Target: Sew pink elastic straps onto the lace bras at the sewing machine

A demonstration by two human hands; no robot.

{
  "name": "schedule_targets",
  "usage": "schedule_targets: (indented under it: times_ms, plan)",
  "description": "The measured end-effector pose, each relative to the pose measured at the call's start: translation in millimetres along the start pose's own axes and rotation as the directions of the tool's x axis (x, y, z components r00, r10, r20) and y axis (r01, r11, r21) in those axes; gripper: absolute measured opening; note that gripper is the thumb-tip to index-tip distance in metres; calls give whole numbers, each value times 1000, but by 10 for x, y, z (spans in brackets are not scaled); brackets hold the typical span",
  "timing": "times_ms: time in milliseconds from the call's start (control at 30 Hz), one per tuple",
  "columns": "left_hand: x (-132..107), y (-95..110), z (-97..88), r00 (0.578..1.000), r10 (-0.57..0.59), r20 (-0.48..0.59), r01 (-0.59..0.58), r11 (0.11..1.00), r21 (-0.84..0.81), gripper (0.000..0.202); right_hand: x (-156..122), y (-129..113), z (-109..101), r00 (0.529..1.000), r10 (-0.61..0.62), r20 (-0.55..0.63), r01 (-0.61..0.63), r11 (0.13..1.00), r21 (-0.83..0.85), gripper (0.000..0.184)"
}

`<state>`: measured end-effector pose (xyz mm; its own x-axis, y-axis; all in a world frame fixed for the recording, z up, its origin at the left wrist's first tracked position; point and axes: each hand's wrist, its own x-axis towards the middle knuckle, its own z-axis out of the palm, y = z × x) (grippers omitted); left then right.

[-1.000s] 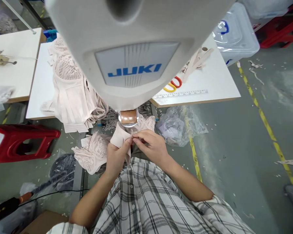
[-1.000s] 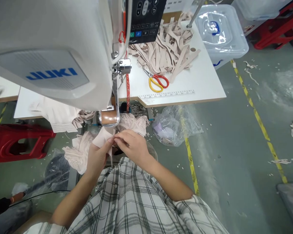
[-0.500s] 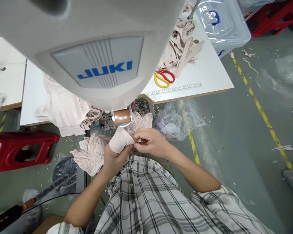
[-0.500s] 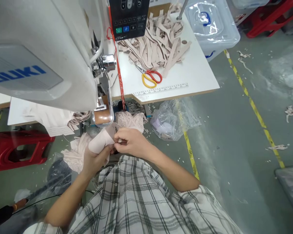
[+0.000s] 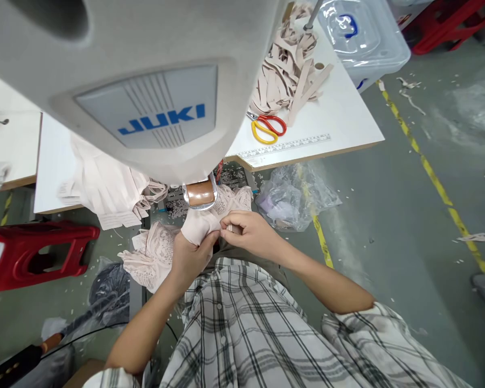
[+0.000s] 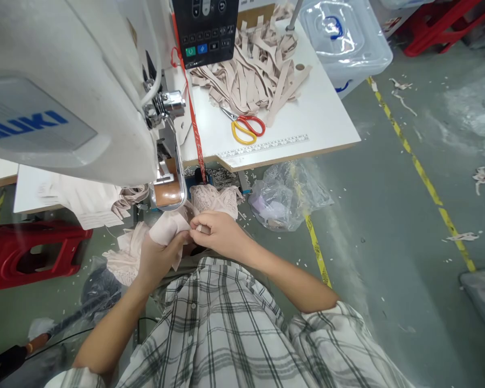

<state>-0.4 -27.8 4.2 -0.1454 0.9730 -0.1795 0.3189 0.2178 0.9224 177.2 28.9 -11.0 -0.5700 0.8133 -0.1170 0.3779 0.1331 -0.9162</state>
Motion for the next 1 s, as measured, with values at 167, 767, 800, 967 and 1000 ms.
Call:
schedule_targets:
  times_ms: [167,767,800,967,1000]
  plan:
    - [106,45,-89,991,4,134,-5,1000,10,18,-8,74,-153,997,65,48,-69,992,105,17]
    - [118,233,-98,978,13,210,-32,996,89,13,4,-151,-255,998,-27,54,39,973,-227,13]
    - [120,238,-103,977,21,210,-38,996,78,14,25,-140,-278,997,-21,73,36,975,-219,12]
    - [156,273,-122,980,48,192,-70,992,105,17,156,-66,-376,978,-38,204,56,995,-82,13]
    - [169,279,-123,979,43,200,-66,992,109,19,172,-51,-378,978,-12,207,19,999,-31,13]
